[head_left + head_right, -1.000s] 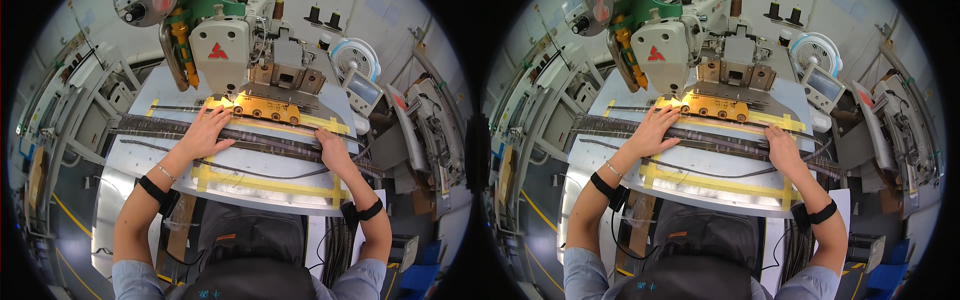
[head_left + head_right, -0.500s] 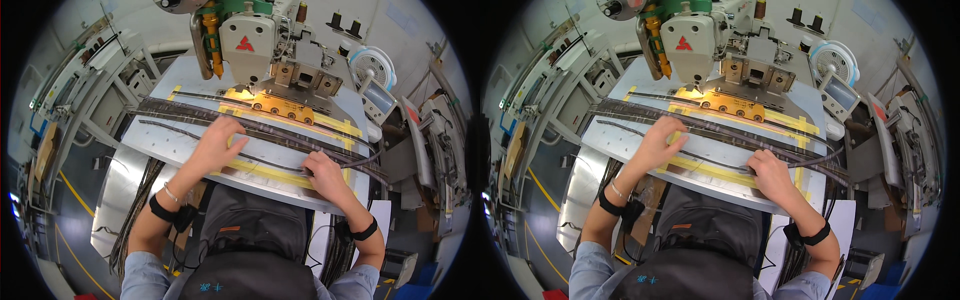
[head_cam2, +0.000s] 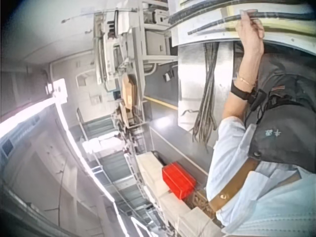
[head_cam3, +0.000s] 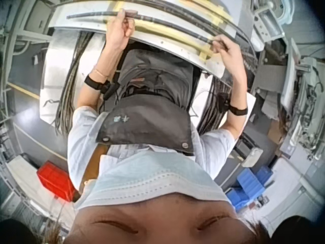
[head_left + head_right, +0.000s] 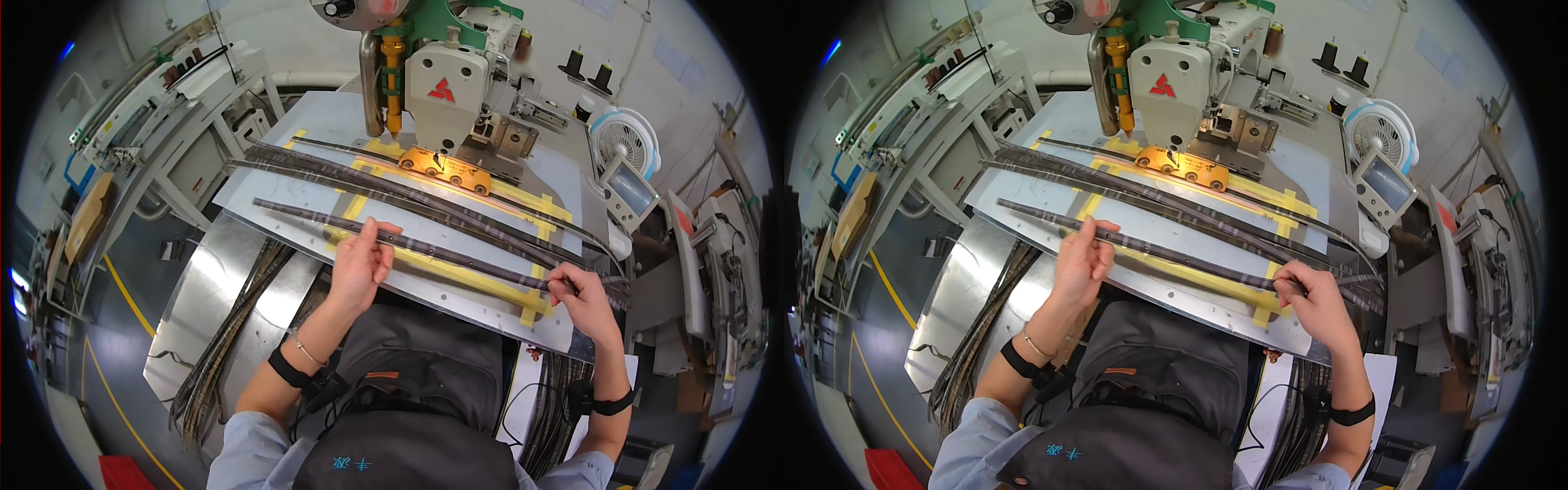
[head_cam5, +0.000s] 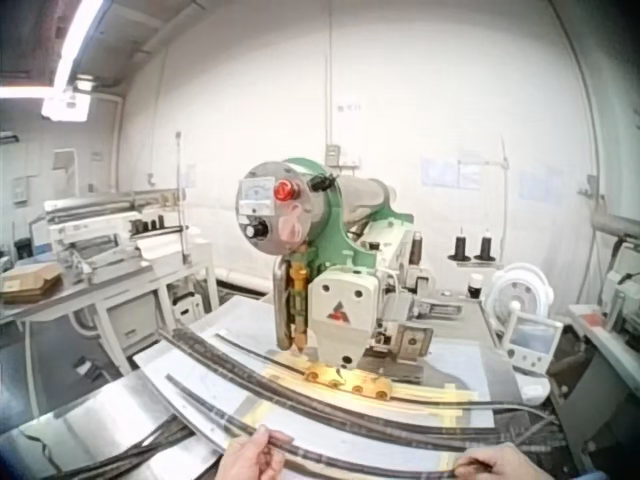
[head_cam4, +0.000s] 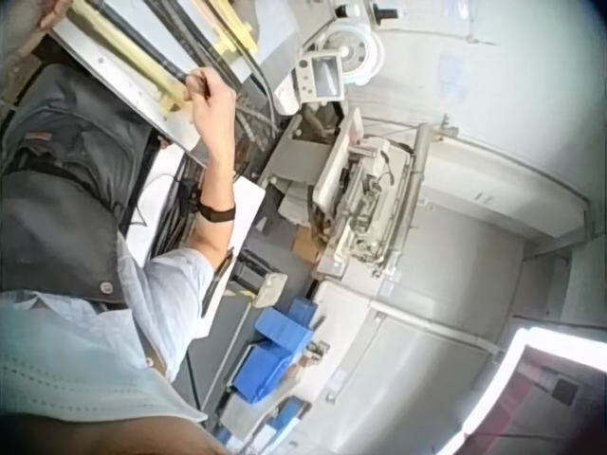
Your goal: Operating a specialized sewing machine to process leather straps.
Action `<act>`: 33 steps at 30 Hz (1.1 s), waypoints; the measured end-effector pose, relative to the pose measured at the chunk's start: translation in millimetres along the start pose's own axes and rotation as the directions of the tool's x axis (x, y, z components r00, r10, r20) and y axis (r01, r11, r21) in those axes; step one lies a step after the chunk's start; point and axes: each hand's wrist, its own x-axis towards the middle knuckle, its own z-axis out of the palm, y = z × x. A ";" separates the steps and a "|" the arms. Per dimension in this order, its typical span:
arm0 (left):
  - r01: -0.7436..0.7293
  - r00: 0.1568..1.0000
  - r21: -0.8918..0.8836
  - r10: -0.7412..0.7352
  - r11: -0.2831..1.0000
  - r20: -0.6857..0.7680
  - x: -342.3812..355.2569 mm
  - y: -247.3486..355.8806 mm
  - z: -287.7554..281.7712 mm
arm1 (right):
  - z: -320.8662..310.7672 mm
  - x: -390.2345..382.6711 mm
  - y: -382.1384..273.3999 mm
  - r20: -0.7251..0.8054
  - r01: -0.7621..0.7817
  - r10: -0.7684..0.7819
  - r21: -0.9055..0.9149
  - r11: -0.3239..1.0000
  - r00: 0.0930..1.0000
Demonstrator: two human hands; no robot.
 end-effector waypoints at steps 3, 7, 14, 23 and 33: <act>-0.133 0.991 0.022 0.133 0.991 -0.009 -11.4 4.8 3.3 | -20.1 -11.0 16.4 -0.018 -0.011 0.012 0.024 1.000 1.000; -0.221 0.974 0.035 0.223 0.975 -0.042 -17.6 11.3 8.5 | -30.5 -11.3 26.4 -0.038 -0.015 0.016 0.012 1.000 0.999; -0.201 0.975 0.054 0.205 0.978 -0.088 -22.4 19.5 12.5 | -30.3 -4.8 23.5 -0.039 -0.002 0.000 -0.029 1.000 0.999; -0.213 0.975 0.016 0.214 0.977 -0.062 -28.7 22.5 22.2 | -34.1 -4.5 24.4 -0.051 -0.019 0.016 -0.057 0.998 0.999; -0.051 0.997 0.095 0.045 0.994 0.065 -41.9 6.8 49.0 | -24.2 -13.0 14.5 -0.073 -0.006 0.005 -0.023 1.000 0.997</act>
